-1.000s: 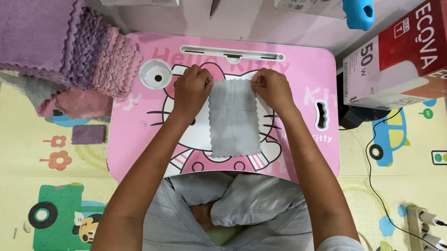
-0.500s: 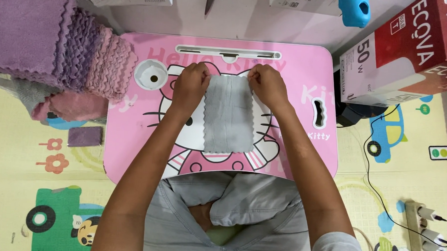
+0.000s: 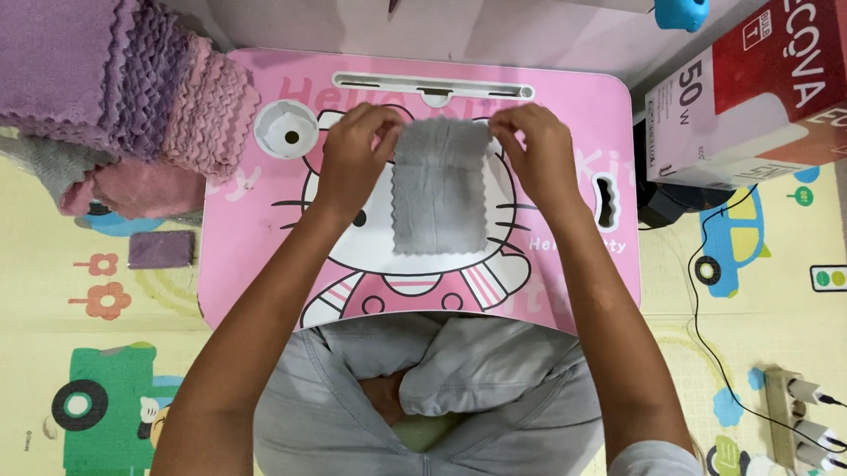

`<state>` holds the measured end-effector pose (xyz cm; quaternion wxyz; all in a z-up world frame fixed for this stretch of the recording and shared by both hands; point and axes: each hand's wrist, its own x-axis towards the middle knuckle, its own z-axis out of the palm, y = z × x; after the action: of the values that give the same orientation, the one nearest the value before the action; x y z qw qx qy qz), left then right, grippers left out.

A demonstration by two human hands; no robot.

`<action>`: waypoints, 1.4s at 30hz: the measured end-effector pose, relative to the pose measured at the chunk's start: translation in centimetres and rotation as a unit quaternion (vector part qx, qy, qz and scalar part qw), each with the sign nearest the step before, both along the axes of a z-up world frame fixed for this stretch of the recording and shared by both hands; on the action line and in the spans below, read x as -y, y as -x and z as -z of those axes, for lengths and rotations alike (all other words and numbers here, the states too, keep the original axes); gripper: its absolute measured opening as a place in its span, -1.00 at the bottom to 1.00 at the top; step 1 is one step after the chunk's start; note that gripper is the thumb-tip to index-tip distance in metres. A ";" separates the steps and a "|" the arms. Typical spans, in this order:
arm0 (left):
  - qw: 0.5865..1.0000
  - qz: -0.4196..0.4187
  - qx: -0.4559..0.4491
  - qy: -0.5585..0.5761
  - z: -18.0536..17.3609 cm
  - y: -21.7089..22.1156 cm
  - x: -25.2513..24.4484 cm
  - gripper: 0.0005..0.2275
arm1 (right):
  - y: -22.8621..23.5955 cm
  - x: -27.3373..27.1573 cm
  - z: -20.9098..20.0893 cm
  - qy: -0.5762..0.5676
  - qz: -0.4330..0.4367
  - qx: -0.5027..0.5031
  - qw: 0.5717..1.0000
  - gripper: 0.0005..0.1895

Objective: The person cleans purple and gray cloths using a lint roller on a small pink table. They pick up the cloths one at a time, roll the lint roller over them, and then move them to a stack.

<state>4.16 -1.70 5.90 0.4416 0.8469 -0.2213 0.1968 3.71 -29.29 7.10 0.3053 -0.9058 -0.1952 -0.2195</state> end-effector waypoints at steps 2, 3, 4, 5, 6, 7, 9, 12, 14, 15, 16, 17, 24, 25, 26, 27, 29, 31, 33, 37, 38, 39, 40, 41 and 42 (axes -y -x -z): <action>1.000 0.005 0.006 -0.003 -0.2 1.8 -0.2 -0.90 | 1.9 0.1 0.1 0.031 -0.010 0.020 0.999 -0.88; 0.999 0.012 0.001 -0.031 0.1 2.7 -0.4 -0.93 | 2.9 0.1 0.5 0.028 -0.018 0.018 0.999 -0.87; 0.998 0.019 -0.004 -0.060 0.3 3.6 -0.6 -0.96 | 3.8 0.1 0.9 0.024 -0.027 0.016 0.999 -0.86; 0.998 0.018 -0.001 -0.060 0.8 4.0 -0.8 -0.96 | 4.6 0.2 0.9 0.024 -0.027 0.018 0.999 -0.86; 0.996 0.016 0.026 -0.086 1.5 4.8 -0.9 -0.96 | 5.8 0.2 1.2 0.038 -0.039 0.018 0.998 -0.86; 0.992 0.015 0.053 -0.113 2.2 5.5 -1.0 -0.96 | 6.9 0.4 1.5 0.051 -0.050 0.018 0.997 -0.85; 0.989 0.010 0.054 -0.135 4.0 6.7 -1.5 -0.96 | 9.0 -0.4 1.6 0.060 -0.048 0.008 0.997 -0.88; 0.984 0.011 0.073 -0.164 5.0 8.5 -2.0 -0.97 | 11.2 -0.4 2.3 0.070 -0.043 0.004 0.997 -0.89; 0.981 0.020 0.085 -0.172 5.0 9.8 -2.2 -0.97 | 12.3 -0.1 3.1 0.069 -0.038 0.003 0.997 -0.88; 0.980 0.029 0.082 -0.177 4.9 10.2 -2.2 -0.98 | 12.7 0.0 3.6 0.060 -0.036 0.011 0.998 -0.91; 0.979 0.039 0.079 -0.183 4.8 10.6 -2.2 -0.97 | 13.1 0.1 4.0 0.051 -0.033 0.019 0.998 -0.93; 0.979 0.039 0.079 -0.183 5.1 10.9 -2.2 -0.97 | 13.4 0.2 4.3 0.050 -0.032 0.019 0.998 -0.93; 0.977 0.037 0.090 -0.189 6.6 11.8 -2.3 -0.96 | 14.6 0.1 4.9 0.062 -0.003 0.024 0.998 -0.96; 0.976 0.034 0.094 -0.193 6.8 11.8 -2.3 -0.96 | 14.6 0.0 4.9 0.065 -0.002 0.029 0.997 -0.97; 0.976 0.034 0.094 -0.193 6.6 11.8 -2.3 -0.96 | 14.6 0.0 4.9 0.065 -0.001 0.029 0.997 -0.97; 0.976 0.039 0.091 -0.195 6.4 11.8 -2.3 -0.94 | 14.6 0.0 4.9 0.066 -0.006 0.041 0.997 -0.96; 0.975 0.044 0.085 -0.198 6.2 12.0 -2.3 -0.93 | 14.7 -0.1 5.2 0.067 -0.012 0.050 0.996 -0.95; 0.976 0.040 0.084 -0.198 6.1 12.1 -2.3 -0.93 | 14.6 0.0 5.5 0.083 -0.026 0.062 0.994 -0.96; 0.976 0.041 0.081 -0.196 6.2 12.1 -2.3 -0.93 | 14.7 0.0 5.7 0.086 -0.028 0.069 0.994 -0.95; 0.974 0.042 0.087 -0.204 6.4 12.2 -2.5 -0.93 | 14.8 0.0 6.4 0.081 -0.034 0.086 0.992 -0.94; 0.974 0.042 0.087 -0.204 6.5 12.2 -2.5 -0.93 | 14.8 0.1 6.5 0.081 -0.034 0.086 0.992 -0.94; 0.970 0.040 0.100 -0.220 6.7 12.2 -2.6 -0.92 | 14.8 0.2 6.7 0.094 -0.035 0.091 0.991 -0.94; 0.965 0.037 0.112 -0.236 6.8 12.2 -2.7 -0.92 | 14.7 0.3 6.9 0.107 -0.036 0.097 0.989 -0.94; 0.965 0.038 0.112 -0.236 6.4 12.2 -2.6 -0.92 | 14.7 0.3 6.7 0.107 -0.035 0.096 0.989 -0.94; 0.961 0.040 0.124 -0.243 6.0 12.3 -2.6 -0.92 | 14.8 0.2 6.6 0.122 -0.036 0.106 0.986 -0.94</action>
<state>-8.11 0.94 -0.06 0.1994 0.8884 -0.3486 0.2226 -11.07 -29.51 0.51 0.1777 -0.9004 -0.2838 -0.2776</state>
